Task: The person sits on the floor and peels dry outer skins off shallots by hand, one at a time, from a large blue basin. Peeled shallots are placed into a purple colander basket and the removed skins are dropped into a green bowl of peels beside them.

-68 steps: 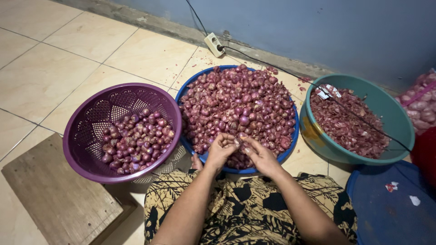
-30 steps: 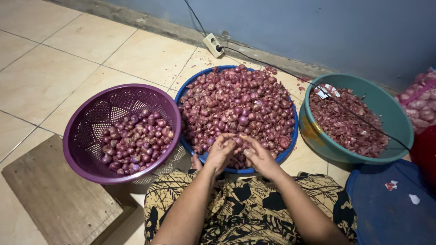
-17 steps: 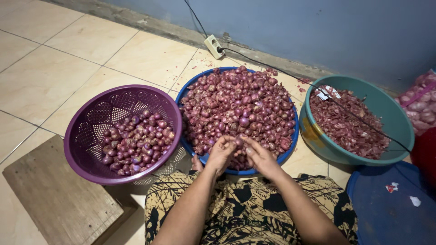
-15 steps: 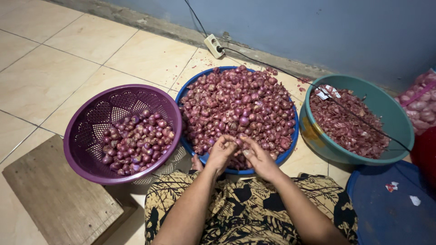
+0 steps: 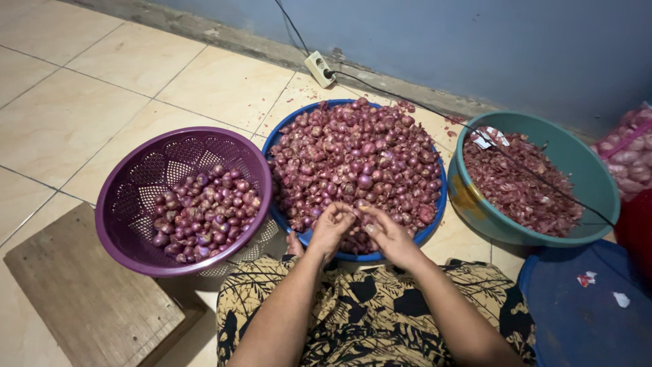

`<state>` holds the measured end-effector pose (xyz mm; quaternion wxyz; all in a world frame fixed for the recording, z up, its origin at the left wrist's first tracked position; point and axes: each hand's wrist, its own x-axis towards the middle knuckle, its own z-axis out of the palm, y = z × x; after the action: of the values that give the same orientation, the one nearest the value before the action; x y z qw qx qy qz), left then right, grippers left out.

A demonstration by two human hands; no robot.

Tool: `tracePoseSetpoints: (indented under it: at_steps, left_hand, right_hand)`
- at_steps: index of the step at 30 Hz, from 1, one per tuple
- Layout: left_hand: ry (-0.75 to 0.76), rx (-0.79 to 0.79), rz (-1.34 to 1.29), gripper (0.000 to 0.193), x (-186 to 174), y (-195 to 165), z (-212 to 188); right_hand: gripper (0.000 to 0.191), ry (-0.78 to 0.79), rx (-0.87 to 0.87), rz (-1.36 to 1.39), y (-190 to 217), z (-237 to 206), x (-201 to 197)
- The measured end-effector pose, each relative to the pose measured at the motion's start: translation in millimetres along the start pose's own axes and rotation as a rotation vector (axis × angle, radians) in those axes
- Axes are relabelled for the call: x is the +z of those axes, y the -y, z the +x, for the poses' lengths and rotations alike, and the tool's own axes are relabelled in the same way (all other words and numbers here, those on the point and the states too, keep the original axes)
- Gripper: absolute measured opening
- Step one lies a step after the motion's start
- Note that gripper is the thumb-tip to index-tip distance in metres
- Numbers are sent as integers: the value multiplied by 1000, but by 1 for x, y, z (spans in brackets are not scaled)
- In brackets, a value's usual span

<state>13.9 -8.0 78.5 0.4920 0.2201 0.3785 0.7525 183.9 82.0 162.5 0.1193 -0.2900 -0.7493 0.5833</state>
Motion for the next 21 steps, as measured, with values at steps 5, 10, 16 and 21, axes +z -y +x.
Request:
tracePoseSetpoints:
  at_steps: [5, 10, 16, 21]
  left_hand:
    - [-2, 8, 25, 21, -1, 1, 1]
    - [-60, -17, -44, 23, 0, -3, -1]
    - [-19, -40, -101, 22, 4, -9, -4]
    - [12, -131, -72, 23, 1, -3, -3]
  right_hand:
    - [40, -48, 144, -78, -4, 20, -3]
    - [39, -101, 319, 194, -2, 28, -6]
    - [38, -250, -197, 86, 4, 23, 1]
    - [21, -223, -139, 3, 4, 36, 7]
